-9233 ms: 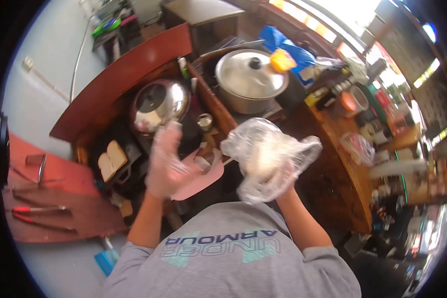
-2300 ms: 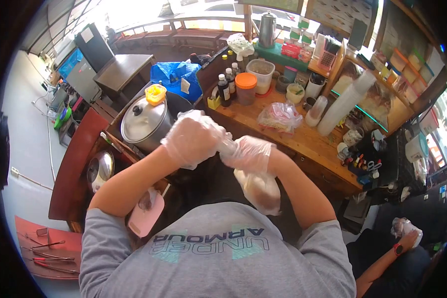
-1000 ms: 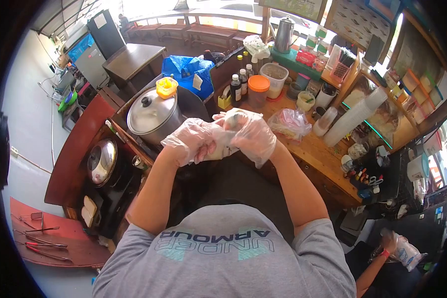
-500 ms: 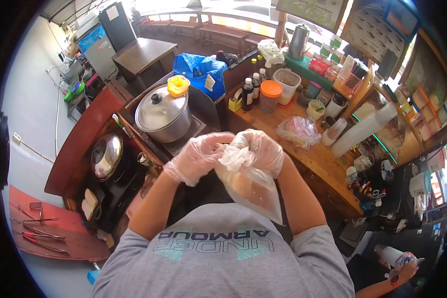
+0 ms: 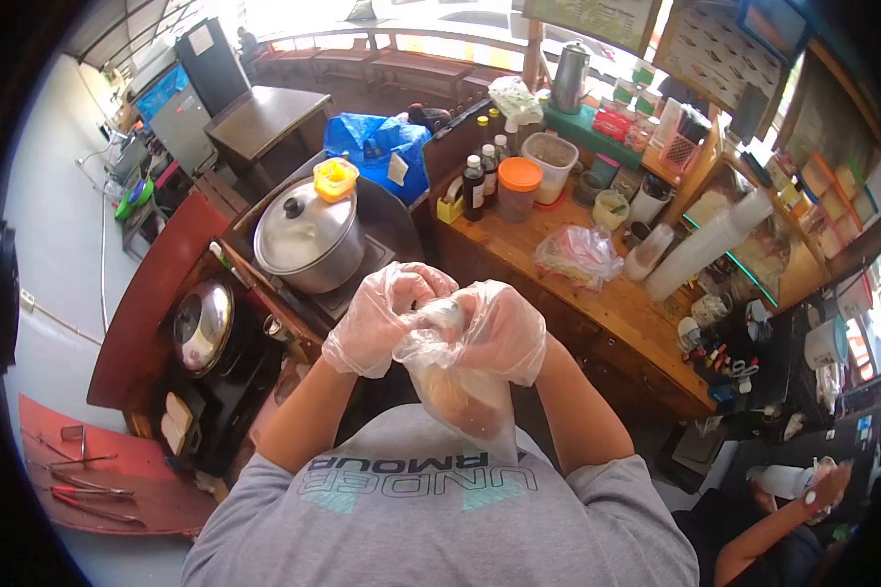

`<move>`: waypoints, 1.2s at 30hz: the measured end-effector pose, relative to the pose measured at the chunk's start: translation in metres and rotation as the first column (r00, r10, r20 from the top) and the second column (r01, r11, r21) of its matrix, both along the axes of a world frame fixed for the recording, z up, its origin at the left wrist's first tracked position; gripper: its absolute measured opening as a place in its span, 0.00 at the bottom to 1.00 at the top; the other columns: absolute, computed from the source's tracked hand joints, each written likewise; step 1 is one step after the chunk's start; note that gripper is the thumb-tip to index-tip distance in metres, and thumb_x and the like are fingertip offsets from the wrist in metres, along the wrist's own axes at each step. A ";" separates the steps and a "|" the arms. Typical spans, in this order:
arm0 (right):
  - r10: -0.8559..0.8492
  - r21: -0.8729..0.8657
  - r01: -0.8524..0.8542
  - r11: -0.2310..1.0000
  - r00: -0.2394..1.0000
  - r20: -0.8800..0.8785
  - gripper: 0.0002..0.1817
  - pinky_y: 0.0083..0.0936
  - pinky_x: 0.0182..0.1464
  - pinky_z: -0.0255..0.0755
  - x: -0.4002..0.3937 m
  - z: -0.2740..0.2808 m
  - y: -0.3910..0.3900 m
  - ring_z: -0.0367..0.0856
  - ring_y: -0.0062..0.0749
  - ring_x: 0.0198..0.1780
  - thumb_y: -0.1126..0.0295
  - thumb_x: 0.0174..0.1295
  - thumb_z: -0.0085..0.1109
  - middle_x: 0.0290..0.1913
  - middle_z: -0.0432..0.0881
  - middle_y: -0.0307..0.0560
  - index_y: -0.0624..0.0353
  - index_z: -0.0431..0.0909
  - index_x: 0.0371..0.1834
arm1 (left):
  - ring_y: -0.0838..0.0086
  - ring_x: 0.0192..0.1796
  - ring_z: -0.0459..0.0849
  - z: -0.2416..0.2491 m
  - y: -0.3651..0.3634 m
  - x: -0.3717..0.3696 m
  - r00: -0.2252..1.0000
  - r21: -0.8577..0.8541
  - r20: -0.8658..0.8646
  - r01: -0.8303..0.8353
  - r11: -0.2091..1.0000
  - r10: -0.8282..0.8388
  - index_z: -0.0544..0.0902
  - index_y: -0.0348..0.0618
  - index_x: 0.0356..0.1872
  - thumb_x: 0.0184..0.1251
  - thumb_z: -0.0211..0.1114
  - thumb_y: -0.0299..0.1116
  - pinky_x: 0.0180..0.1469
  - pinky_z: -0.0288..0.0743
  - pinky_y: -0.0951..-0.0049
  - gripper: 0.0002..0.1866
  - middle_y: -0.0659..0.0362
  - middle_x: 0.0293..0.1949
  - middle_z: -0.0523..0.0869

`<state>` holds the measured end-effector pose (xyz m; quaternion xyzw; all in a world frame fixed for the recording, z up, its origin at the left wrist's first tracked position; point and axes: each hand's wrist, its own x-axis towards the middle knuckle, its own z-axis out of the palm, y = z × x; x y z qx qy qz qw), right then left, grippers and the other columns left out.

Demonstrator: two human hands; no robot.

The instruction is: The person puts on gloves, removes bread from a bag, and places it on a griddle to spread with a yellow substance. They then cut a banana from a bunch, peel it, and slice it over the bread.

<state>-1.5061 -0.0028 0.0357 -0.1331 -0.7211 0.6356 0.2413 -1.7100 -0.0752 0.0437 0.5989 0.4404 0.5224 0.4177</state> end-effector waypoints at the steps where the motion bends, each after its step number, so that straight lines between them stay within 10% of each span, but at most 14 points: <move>1: -0.083 0.023 0.082 0.996 0.995 0.058 0.13 0.22 0.44 0.79 0.003 0.005 -0.003 0.83 0.20 0.39 0.76 0.48 0.80 0.39 0.89 0.37 0.59 0.91 0.39 | 0.68 0.50 0.85 0.000 0.002 0.001 1.000 0.002 0.001 0.014 1.000 -0.014 0.86 0.38 0.29 0.55 0.76 0.28 0.56 0.78 0.68 0.07 0.54 0.44 0.89; 7: -0.594 0.172 0.577 0.799 0.802 0.066 0.13 0.26 0.39 0.79 0.014 0.002 -0.018 0.86 0.26 0.34 0.66 0.49 0.79 0.33 0.89 0.44 0.60 0.88 0.35 | 0.71 0.52 0.84 -0.020 0.016 0.017 0.950 -0.052 0.294 0.124 0.991 -0.103 0.87 0.37 0.32 0.58 0.76 0.24 0.54 0.79 0.68 0.06 0.53 0.50 0.87; 11: -0.842 0.405 0.769 0.495 0.540 0.004 0.15 0.32 0.39 0.79 0.015 0.001 -0.011 0.87 0.38 0.32 0.63 0.53 0.78 0.30 0.86 0.49 0.60 0.84 0.36 | 0.70 0.48 0.85 0.006 0.014 0.046 0.994 -0.073 0.083 -0.062 0.995 0.068 0.88 0.35 0.31 0.57 0.73 0.27 0.52 0.79 0.69 0.05 0.53 0.47 0.88; 16: -0.882 0.479 0.800 0.360 0.459 -0.103 0.14 0.38 0.43 0.78 0.024 -0.016 -0.002 0.84 0.47 0.37 0.69 0.57 0.73 0.35 0.83 0.52 0.57 0.76 0.40 | 0.54 0.53 0.87 0.001 0.017 0.082 0.953 0.181 -0.179 -0.212 0.960 0.244 0.90 0.36 0.33 0.57 0.74 0.29 0.57 0.80 0.59 0.07 0.46 0.54 0.88; 24: -0.913 0.448 0.859 0.248 0.362 -0.188 0.15 0.38 0.42 0.78 0.064 -0.039 0.006 0.85 0.48 0.38 0.72 0.55 0.74 0.35 0.84 0.50 0.55 0.75 0.41 | 0.48 0.60 0.86 0.008 0.036 0.103 0.811 0.450 -0.551 0.091 0.888 0.196 0.90 0.42 0.38 0.56 0.79 0.32 0.65 0.77 0.54 0.11 0.44 0.59 0.87; 29: -0.797 0.566 0.779 0.269 0.510 -0.323 0.16 0.39 0.42 0.80 0.115 -0.057 0.018 0.86 0.49 0.37 0.73 0.55 0.74 0.36 0.85 0.46 0.51 0.76 0.42 | 0.67 0.40 0.87 0.006 0.066 0.123 0.977 -0.026 -0.212 0.010 1.000 -0.015 0.89 0.37 0.38 0.63 0.74 0.32 0.47 0.81 0.68 0.08 0.49 0.38 0.91; 36: -0.777 0.522 0.729 0.443 0.602 -0.181 0.19 0.37 0.45 0.82 0.178 -0.108 0.002 0.87 0.48 0.39 0.71 0.54 0.76 0.40 0.87 0.47 0.50 0.76 0.46 | 0.62 0.39 0.89 -0.025 0.093 0.177 0.867 -0.165 -0.416 0.223 0.961 -0.273 0.90 0.35 0.40 0.68 0.68 0.34 0.45 0.82 0.65 0.11 0.47 0.37 0.91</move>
